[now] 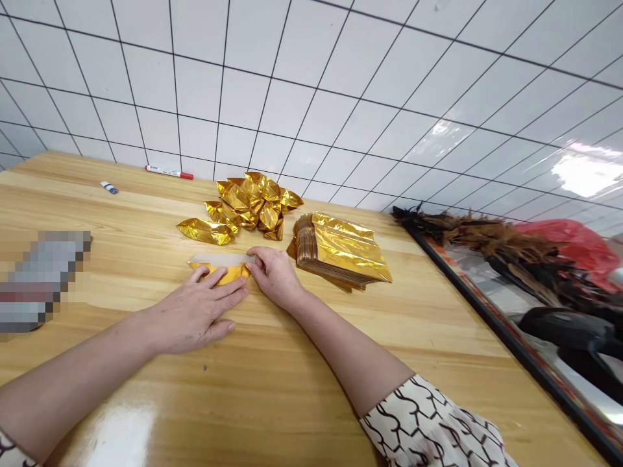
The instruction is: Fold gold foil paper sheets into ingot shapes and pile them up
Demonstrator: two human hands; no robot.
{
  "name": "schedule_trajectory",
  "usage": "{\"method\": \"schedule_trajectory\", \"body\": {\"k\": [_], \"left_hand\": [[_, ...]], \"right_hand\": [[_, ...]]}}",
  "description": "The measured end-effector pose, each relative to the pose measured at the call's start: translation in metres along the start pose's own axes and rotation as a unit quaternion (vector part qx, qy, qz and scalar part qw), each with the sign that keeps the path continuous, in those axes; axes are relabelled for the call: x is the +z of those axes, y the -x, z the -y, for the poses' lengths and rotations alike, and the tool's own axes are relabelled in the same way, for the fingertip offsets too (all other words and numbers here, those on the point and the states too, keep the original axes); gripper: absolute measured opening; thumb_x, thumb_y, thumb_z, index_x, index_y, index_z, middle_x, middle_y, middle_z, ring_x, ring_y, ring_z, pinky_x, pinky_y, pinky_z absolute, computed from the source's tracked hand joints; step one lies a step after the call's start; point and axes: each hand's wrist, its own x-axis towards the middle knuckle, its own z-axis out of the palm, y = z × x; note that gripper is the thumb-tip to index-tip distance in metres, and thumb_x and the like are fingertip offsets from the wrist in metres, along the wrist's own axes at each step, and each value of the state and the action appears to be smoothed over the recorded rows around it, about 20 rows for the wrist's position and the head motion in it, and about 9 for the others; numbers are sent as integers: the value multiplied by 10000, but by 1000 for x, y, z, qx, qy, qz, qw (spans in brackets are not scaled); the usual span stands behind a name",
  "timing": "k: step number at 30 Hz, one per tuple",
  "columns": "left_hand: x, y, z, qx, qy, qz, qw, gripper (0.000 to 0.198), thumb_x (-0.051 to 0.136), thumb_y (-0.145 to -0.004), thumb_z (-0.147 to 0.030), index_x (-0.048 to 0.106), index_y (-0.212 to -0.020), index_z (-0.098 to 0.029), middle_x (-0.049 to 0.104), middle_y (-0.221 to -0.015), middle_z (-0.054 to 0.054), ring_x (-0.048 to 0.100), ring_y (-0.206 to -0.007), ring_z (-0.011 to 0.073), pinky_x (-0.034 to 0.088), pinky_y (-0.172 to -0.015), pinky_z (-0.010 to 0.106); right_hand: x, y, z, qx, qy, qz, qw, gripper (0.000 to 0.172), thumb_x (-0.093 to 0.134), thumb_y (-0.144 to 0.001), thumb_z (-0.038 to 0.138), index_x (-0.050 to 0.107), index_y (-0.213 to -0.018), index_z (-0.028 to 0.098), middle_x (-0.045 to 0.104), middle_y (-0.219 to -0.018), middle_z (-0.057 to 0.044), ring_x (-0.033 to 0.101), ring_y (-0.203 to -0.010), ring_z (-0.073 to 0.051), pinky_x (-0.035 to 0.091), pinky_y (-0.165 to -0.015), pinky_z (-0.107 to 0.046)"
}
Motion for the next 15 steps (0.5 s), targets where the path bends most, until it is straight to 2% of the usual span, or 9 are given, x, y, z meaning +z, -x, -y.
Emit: {"method": "schedule_trajectory", "body": {"k": [4, 9, 15], "left_hand": [[0, 0, 1, 2, -4, -1, 1000, 495, 365, -969, -436, 427, -1418, -237, 435, -1488, 71, 368, -1340, 343, 274, -1065, 530], [-1, 0, 0, -1, -2, 7, 1000, 503, 373, -967, -438, 422, -1420, -226, 400, -1509, 79, 363, -1346, 348, 272, -1066, 534], [-1, 0, 0, -2, -7, 12, 1000, 497, 371, -969, -422, 420, -1422, -225, 409, -1504, 76, 369, -1340, 348, 279, -1063, 537]], "right_hand": [[-2, 2, 2, -10, 14, 2, 1000, 154, 580, -864, 198, 627, -1011, 185, 629, -763, -23, 581, -771, -188, 384, -767, -328], [-5, 2, 7, -4, 31, 24, 999, 270, 635, -844, 290, 611, -1076, 153, 632, -799, -41, 580, -797, -201, 381, -788, -342], [-2, -2, 6, 26, 24, 16, 999, 206, 623, -852, 277, 629, -1032, 177, 610, -726, -2, 578, -748, -182, 371, -756, -321]]}}
